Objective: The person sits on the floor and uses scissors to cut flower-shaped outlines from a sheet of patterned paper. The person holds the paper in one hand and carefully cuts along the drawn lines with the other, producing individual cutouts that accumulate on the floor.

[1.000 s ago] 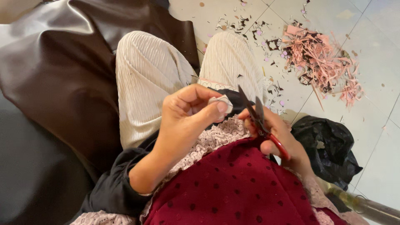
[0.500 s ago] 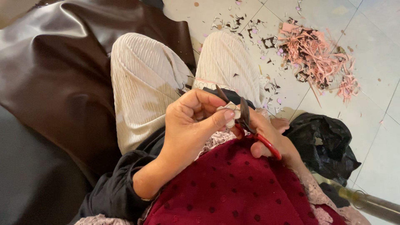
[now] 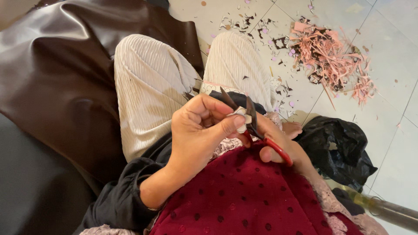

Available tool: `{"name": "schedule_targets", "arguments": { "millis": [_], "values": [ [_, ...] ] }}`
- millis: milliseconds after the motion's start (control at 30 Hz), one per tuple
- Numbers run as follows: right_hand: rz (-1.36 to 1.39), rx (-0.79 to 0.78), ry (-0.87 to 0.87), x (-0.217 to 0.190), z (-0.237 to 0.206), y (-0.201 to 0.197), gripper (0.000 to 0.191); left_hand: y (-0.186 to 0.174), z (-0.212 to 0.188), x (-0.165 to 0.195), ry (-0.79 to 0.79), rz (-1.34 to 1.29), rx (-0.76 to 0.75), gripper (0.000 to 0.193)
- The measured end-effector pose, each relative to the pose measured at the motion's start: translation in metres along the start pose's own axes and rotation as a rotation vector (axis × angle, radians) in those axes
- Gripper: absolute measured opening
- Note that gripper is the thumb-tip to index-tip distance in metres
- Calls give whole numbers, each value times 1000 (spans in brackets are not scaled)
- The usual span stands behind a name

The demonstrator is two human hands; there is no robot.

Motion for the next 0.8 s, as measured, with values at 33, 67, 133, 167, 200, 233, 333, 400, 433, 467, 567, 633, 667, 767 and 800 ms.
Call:
{"name": "schedule_targets", "arguments": {
  "millis": [33, 67, 133, 167, 200, 233, 333, 400, 433, 467, 567, 633, 667, 767, 800],
  "values": [
    [20, 24, 8, 2, -2, 1, 137, 0, 0, 0, 5, -15, -3, 17],
    [15, 38, -16, 4, -2, 2, 137, 1, -1, -1, 12, -30, -6, 17],
    [8, 66, -63, 9, -1, 3, 135, 2, -2, -2, 22, -22, 11, 16],
    [1, 66, -87, 13, 0, 4, 133, 2, -2, -3, 26, -19, 20, 15],
    [-5, 65, -111, 16, 1, 5, 131, 2, -3, -3, 15, -40, 14, 15],
    [-11, 64, -136, 18, 1, 5, 129, 2, -4, -4, 4, -61, 8, 15],
    [-9, 57, -187, 23, 3, 4, 122, 3, -5, -5, -6, -83, 4, 15],
    [21, 55, -182, 24, 1, 4, 118, 3, -5, -5, -4, -81, 8, 15],
    [36, 55, -179, 25, 1, 4, 116, 2, -5, -6, -3, -78, 12, 15],
    [35, 56, -180, 25, 0, 4, 115, 2, -5, -6, -2, -75, 16, 15],
    [31, 59, -178, 25, -1, 4, 113, 1, -4, -9, -26, -67, 28, 15],
    [28, 61, -168, 26, 0, 4, 113, 1, -5, -10, -26, -73, 25, 15],
    [17, 56, -172, 26, 2, 4, 113, 1, -5, -10, -26, -76, 24, 15],
    [5, 43, -171, 24, 5, 4, 117, 0, -5, -10, -27, -99, 7, 15],
    [14, 43, -162, 22, 4, 4, 119, -1, -5, -10, -31, -110, 0, 15]
  ]
}}
Point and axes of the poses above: each hand's wrist, its own z-axis towards the middle knuckle, its own y-axis out of the palm, x = y × z, the point moved 4 cm from there along z, towards the middle knuckle, and after that the axes turned 11 degrees about x, right-handed, at the moved point
